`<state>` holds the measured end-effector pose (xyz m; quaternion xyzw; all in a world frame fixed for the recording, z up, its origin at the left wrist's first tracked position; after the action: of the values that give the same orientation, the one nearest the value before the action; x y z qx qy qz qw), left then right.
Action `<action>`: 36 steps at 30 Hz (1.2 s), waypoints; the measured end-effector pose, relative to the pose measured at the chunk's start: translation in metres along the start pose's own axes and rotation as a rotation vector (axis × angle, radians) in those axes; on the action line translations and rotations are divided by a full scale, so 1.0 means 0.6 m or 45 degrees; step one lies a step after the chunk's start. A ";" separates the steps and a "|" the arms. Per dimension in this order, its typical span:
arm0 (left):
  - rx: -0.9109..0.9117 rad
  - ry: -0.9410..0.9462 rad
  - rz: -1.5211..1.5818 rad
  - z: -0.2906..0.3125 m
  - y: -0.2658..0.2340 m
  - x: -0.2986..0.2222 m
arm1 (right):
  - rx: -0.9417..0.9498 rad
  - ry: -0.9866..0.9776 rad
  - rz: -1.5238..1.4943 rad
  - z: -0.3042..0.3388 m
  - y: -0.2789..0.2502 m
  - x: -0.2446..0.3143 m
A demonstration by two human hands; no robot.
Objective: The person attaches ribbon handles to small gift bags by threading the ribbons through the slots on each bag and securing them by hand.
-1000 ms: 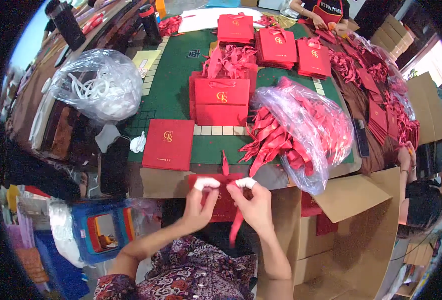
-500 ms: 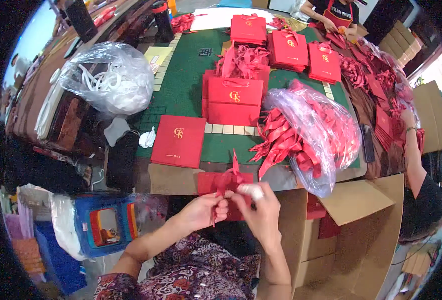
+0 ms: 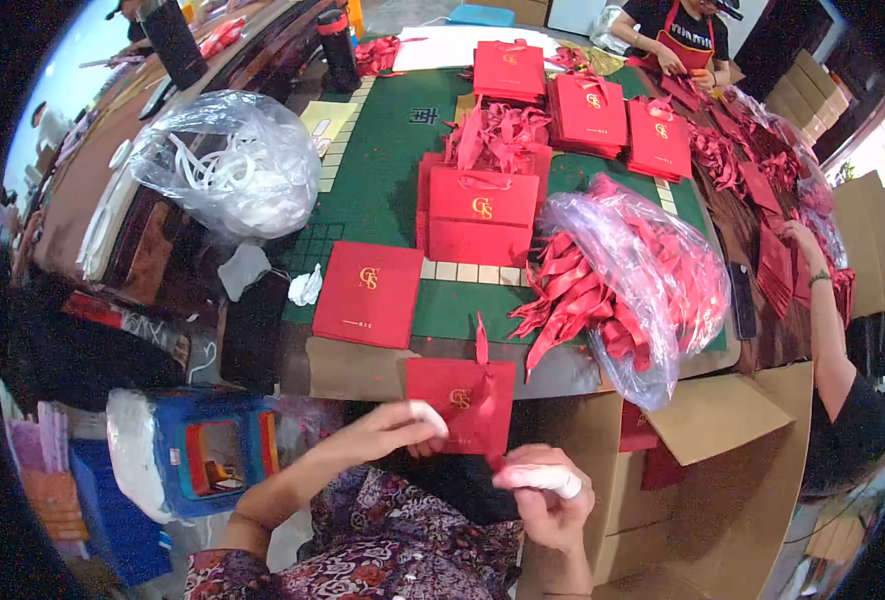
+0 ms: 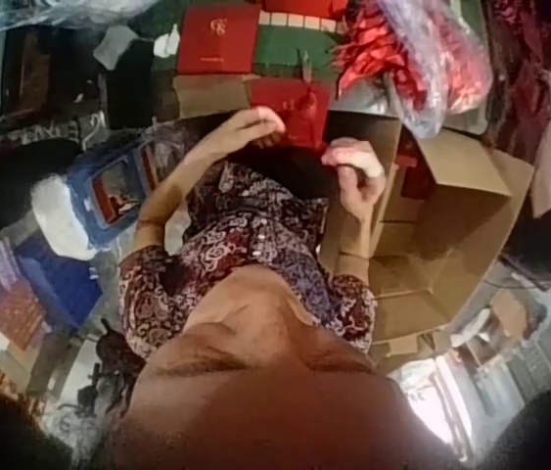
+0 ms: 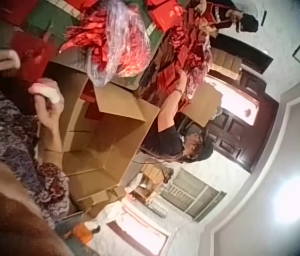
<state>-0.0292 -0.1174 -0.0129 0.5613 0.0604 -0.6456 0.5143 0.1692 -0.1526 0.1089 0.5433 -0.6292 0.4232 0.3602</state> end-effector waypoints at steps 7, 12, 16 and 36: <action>-0.729 0.832 -1.446 0.004 -0.019 -0.117 | 0.191 0.407 0.677 -0.025 0.077 -0.083; -0.624 0.746 -1.533 -0.017 -0.022 -0.092 | 0.075 0.251 0.875 -0.036 0.121 -0.160; -0.650 0.849 -1.512 -0.012 -0.015 -0.095 | 0.038 0.259 0.939 -0.036 0.129 -0.168; -0.614 0.808 -1.096 -0.029 -0.021 -0.087 | -0.219 -0.069 1.124 -0.010 0.148 -0.165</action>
<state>-0.0349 -0.0692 0.0153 0.5193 0.5792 -0.5647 0.2758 0.0961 -0.1050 0.0079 0.2017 -0.8429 0.4681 0.1723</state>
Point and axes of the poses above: each hand's wrist, its own z-axis away from the middle knuckle, its own y-axis out of the palm, x = y × z, the point moved 7 cm from there along -z, towards the middle knuckle, and after that the axes turned 14 degrees about z, right-handed, at the moved point
